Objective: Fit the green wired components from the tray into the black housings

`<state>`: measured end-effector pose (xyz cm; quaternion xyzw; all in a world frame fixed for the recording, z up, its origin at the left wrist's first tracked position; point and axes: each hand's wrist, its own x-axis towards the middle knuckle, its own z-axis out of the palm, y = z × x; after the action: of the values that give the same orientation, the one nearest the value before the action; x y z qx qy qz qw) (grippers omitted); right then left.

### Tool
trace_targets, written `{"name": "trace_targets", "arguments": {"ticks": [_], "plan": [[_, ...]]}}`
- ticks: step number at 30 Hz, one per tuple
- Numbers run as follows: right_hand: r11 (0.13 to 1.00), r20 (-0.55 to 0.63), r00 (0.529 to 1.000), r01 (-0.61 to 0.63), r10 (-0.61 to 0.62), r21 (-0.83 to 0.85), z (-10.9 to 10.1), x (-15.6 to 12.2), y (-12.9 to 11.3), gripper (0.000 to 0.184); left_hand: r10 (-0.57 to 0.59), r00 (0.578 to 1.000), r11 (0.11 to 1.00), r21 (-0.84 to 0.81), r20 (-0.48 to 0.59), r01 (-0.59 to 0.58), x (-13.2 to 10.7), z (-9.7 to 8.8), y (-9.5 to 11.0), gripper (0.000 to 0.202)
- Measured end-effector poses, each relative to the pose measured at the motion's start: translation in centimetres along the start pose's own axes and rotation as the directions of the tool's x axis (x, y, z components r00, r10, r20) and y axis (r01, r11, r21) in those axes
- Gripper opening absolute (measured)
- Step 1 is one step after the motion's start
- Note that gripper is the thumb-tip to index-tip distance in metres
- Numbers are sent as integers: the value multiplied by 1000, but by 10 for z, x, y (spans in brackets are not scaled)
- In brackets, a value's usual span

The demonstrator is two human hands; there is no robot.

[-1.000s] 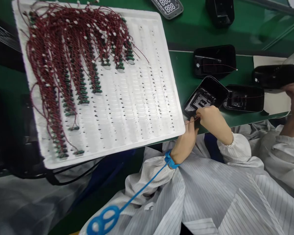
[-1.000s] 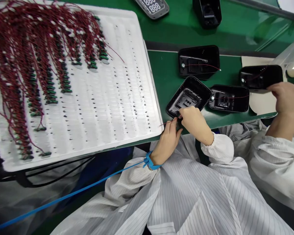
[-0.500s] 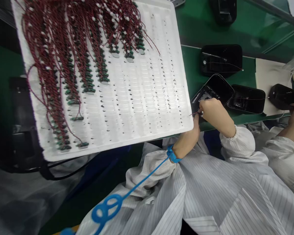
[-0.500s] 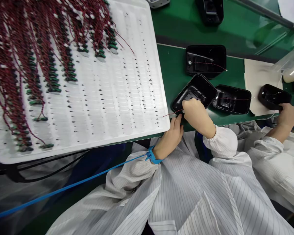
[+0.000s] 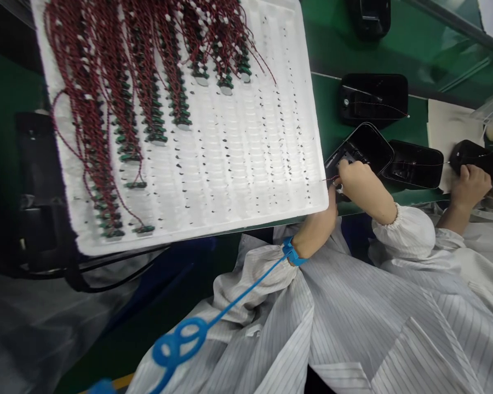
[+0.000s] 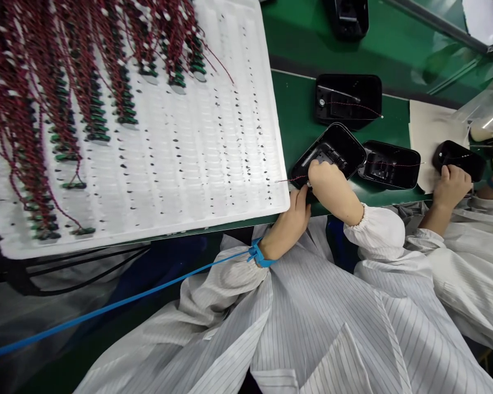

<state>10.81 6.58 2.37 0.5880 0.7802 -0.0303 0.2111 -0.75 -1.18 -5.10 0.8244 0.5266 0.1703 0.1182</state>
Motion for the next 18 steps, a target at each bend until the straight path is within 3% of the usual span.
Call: {"name": "trace_targets", "arguments": {"ticks": [7,10,12,14,18], "plan": [[997,12,997,-77,77,-4,5,-7,3,24,-41,994,996,-77,105,49,8,-8,10,59],[990,-19,994,-103,105,94,9,-17,11,21,-78,984,996,-25,162,83,12,-11,15,57],[963,-110,979,-142,171,229,12,-29,20,17,-94,977,996,16,194,93,14,-12,17,57],[903,-250,927,-167,280,396,17,-43,30,20,-97,974,995,49,207,89,14,-12,18,57],[784,-438,765,-138,472,605,35,-61,43,30,-123,975,990,88,187,108,11,-11,19,54]]}}
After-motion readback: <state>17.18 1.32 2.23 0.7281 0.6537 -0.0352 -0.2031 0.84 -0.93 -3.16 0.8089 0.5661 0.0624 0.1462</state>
